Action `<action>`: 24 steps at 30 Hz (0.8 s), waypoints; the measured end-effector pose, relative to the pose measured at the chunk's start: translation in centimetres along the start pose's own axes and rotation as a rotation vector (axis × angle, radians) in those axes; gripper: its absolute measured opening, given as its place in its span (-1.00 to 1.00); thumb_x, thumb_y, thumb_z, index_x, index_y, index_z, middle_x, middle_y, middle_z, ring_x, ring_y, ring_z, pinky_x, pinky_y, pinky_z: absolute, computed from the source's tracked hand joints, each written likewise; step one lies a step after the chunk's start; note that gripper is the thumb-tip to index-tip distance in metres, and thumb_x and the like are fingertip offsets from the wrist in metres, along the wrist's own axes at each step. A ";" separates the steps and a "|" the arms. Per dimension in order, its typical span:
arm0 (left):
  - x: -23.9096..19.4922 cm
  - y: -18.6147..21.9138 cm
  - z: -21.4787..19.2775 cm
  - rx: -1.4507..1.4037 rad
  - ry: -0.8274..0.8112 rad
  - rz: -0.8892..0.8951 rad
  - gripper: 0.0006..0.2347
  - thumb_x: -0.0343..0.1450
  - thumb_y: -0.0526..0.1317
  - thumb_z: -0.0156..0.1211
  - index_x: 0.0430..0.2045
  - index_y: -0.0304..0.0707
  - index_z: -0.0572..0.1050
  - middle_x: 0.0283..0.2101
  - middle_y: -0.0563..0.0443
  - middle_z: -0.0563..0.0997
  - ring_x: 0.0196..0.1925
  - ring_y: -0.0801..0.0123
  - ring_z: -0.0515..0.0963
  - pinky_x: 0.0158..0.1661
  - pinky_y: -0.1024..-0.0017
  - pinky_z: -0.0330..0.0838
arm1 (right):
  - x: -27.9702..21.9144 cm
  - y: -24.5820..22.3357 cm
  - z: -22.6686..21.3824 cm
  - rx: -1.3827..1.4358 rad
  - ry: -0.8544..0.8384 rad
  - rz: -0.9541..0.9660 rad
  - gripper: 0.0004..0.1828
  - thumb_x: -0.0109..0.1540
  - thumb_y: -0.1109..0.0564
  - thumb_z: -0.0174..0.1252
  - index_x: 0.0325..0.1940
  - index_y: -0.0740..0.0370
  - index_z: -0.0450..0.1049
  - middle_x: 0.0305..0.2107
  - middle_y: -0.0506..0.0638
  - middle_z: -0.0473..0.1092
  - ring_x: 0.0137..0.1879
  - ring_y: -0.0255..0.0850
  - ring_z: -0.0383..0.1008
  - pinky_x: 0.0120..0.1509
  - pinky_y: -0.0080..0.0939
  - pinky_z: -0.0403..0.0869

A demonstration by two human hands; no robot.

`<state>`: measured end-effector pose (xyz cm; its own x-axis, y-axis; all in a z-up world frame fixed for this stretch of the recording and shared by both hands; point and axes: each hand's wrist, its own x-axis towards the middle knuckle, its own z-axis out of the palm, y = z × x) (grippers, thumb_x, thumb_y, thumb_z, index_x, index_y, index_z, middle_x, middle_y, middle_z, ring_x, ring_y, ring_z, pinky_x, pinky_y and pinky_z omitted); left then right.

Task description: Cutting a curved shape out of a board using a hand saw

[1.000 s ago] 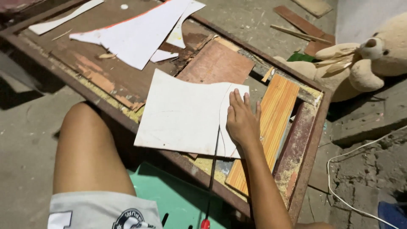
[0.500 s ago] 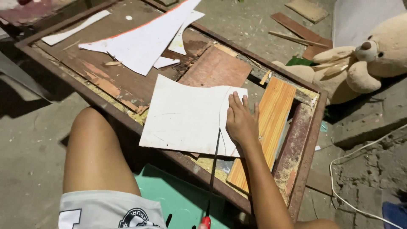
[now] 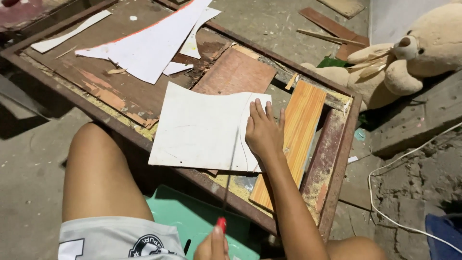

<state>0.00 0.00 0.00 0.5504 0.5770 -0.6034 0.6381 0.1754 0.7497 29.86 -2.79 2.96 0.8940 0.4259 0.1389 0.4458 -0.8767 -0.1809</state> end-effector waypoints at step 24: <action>4.9 11.6 -6.6 0.344 -0.381 0.211 -0.41 0.58 0.17 -0.41 -0.82 -0.18 0.26 -0.75 -0.02 0.42 -0.62 0.27 0.44 -0.36 0.32 0.31 | -0.1 -0.3 -0.3 0.088 -0.014 0.013 -0.36 0.38 -0.08 -0.39 0.55 0.04 0.09 0.50 -0.09 0.02 0.62 -0.02 -0.13 0.60 0.31 -0.39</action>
<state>6.51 10.16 7.50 0.8003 0.2304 -0.5535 0.5970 -0.2201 0.7715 29.59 -2.67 3.33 0.9001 0.4181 0.1224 0.4356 -0.8593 -0.2679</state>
